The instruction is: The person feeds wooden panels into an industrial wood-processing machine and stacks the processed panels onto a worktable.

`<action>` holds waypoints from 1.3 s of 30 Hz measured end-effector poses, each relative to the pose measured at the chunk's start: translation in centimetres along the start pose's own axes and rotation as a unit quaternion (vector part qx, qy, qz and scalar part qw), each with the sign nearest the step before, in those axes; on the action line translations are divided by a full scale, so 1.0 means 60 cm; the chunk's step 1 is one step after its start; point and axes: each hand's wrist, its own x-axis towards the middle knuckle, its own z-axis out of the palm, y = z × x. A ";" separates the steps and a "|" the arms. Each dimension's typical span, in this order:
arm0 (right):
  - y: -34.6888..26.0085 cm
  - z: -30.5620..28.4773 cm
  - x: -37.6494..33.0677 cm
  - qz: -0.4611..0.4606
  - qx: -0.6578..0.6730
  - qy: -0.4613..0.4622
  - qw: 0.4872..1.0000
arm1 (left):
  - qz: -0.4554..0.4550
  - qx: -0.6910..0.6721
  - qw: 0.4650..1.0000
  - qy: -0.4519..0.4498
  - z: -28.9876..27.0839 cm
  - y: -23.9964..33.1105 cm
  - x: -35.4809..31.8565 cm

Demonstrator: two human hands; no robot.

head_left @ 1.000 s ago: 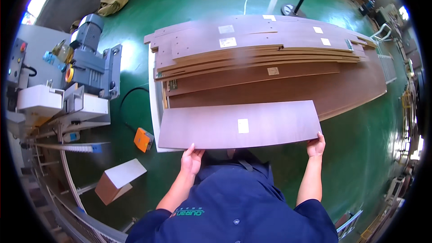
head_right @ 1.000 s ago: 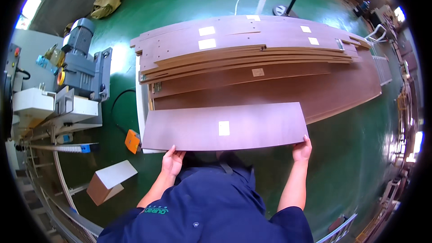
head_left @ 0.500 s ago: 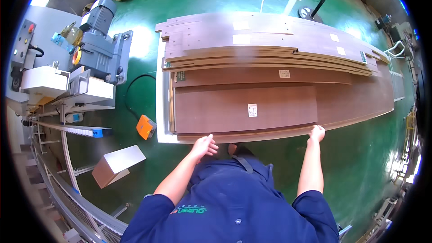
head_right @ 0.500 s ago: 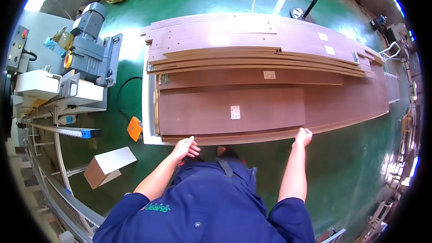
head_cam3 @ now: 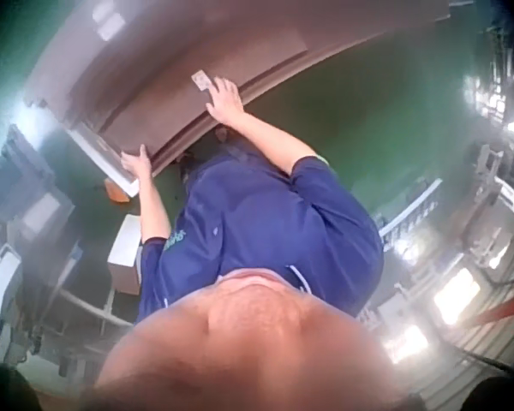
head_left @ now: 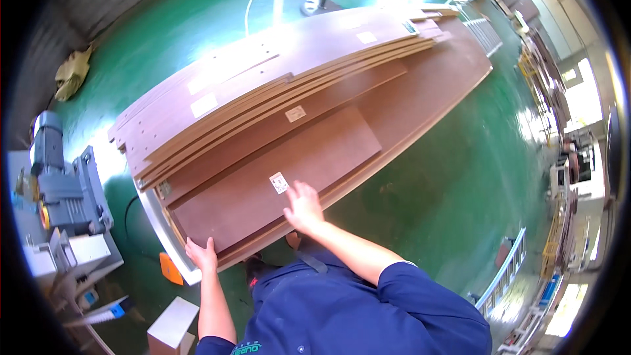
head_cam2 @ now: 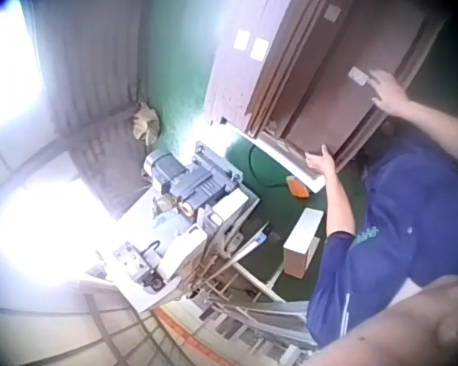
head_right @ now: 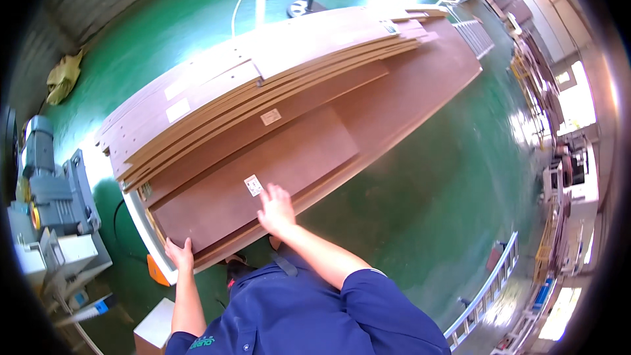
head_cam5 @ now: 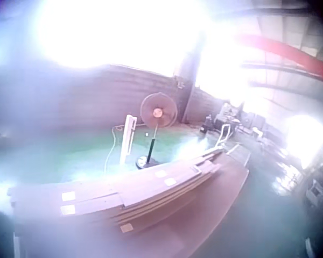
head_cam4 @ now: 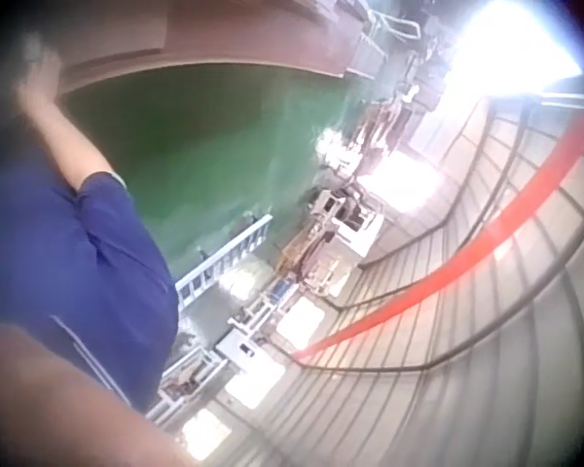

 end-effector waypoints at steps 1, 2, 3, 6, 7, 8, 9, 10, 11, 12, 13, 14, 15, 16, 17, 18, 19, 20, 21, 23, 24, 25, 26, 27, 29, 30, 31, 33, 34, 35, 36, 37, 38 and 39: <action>-0.024 -0.016 0.001 -0.026 0.022 -0.057 0.998 | 0.034 0.013 0.999 -0.001 0.014 0.007 -0.003; -0.044 -0.002 -0.002 -0.063 -0.004 -0.057 0.996 | 0.054 -0.008 0.998 -0.016 0.023 0.026 -0.012; -0.064 0.019 -0.002 -0.080 0.009 -0.066 0.995 | 0.077 -0.031 0.996 -0.031 0.034 0.049 -0.020; -0.123 0.006 0.004 -0.099 -0.004 -0.087 0.991 | 0.098 -0.209 0.962 -0.145 0.080 0.107 -0.037; -0.134 0.008 0.005 -0.098 -0.006 -0.081 0.992 | 0.080 -0.341 0.914 -0.203 0.092 0.124 -0.040; -0.136 0.011 0.009 -0.089 -0.021 -0.083 0.992 | 0.064 -0.396 0.880 -0.255 0.099 0.136 -0.042; -0.131 0.015 0.016 -0.086 -0.019 -0.078 0.993 | 0.046 -0.449 0.839 -0.304 0.086 0.171 -0.049; -0.123 0.017 0.025 -0.039 -0.031 -0.077 0.996 | 0.051 -0.435 0.830 -0.345 0.073 0.198 -0.052; -0.112 0.018 0.033 0.009 -0.042 -0.076 0.996 | 0.076 -0.425 0.830 -0.354 0.080 0.201 -0.051; -0.095 0.015 0.040 0.030 -0.073 -0.056 0.995 | 0.075 -0.409 0.836 -0.359 0.082 0.204 -0.048; -0.074 0.013 0.047 0.051 -0.090 -0.035 0.994 | 0.073 -0.391 0.842 -0.365 0.080 0.207 -0.048; -0.044 0.023 0.063 0.070 -0.104 -0.002 0.992 | 0.091 -0.388 0.850 -0.345 0.080 0.211 -0.052; -0.017 0.029 0.079 0.090 -0.115 0.030 0.989 | 0.102 -0.358 0.864 -0.339 0.069 0.212 -0.055; 0.007 0.019 0.090 0.099 -0.122 0.025 0.987 | 0.092 -0.354 0.868 -0.336 0.067 0.196 -0.055; 0.036 0.005 0.101 0.108 -0.129 0.019 0.986 | 0.081 -0.350 0.872 -0.333 0.064 0.175 -0.056; 0.074 0.001 0.105 0.106 -0.140 0.012 0.984 | 0.034 -0.363 0.866 -0.344 0.049 0.164 -0.062; 0.108 -0.015 0.111 0.112 -0.160 -0.007 0.981 | -0.017 -0.378 0.858 -0.346 0.027 0.152 -0.073; 0.155 -0.024 0.121 0.131 -0.172 -0.020 0.976 | -0.035 -0.366 0.869 -0.331 0.012 0.136 -0.082; 0.205 -0.038 0.133 0.151 -0.180 -0.006 0.972 | -0.040 -0.376 0.870 -0.317 0.006 0.102 -0.090; 0.318 -0.080 0.159 0.240 -0.217 -0.005 0.946 | -0.075 -0.375 0.871 -0.307 -0.021 0.063 -0.110; 0.409 -0.063 0.155 0.259 -0.191 0.170 0.931 | -0.082 -0.367 0.873 -0.312 -0.030 0.039 -0.120; 0.420 -0.113 0.165 0.296 -0.149 0.208 0.920 | -0.092 -0.350 0.878 -0.313 -0.033 0.011 -0.128; 0.441 -0.136 0.165 0.284 -0.120 0.230 0.923 | -0.093 -0.334 0.881 -0.323 -0.035 -0.005 -0.130; 0.444 -0.165 0.164 0.241 -0.108 0.215 0.940 | -0.097 -0.338 0.880 -0.321 -0.035 -0.011 -0.140; 0.442 -0.165 0.154 0.178 -0.110 0.219 0.953 | -0.125 -0.338 0.876 -0.320 -0.034 -0.022 -0.160; 0.441 -0.163 0.145 0.184 -0.085 0.213 0.956 | -0.125 -0.339 0.873 -0.327 -0.029 -0.017 -0.166; 0.438 -0.156 0.138 0.190 -0.059 0.209 0.957 | -0.131 -0.345 0.868 -0.333 -0.030 0.004 -0.170; 0.435 -0.144 0.118 0.212 -0.013 0.195 0.958 | -0.113 -0.348 0.864 -0.345 -0.016 0.033 -0.175; 0.437 -0.136 0.105 0.225 0.011 0.199 0.954 | -0.098 -0.348 0.861 -0.357 -0.012 0.047 -0.172; 0.440 -0.130 0.090 0.237 0.035 0.203 0.949 | -0.093 -0.351 0.860 -0.358 -0.009 0.062 -0.167; 0.443 -0.122 0.079 0.244 0.053 0.217 0.944 | -0.079 -0.361 0.856 -0.361 -0.006 0.075 -0.166; 0.442 -0.117 0.066 0.251 0.073 0.229 0.938 | -0.066 -0.370 0.853 -0.363 -0.005 0.083 -0.166; 0.441 -0.114 0.054 0.272 0.096 0.224 0.931 | -0.066 -0.382 0.847 -0.364 0.000 0.084 -0.163; 0.439 -0.109 0.049 0.265 0.088 0.231 0.932 | -0.072 -0.395 0.845 -0.353 0.005 0.080 -0.163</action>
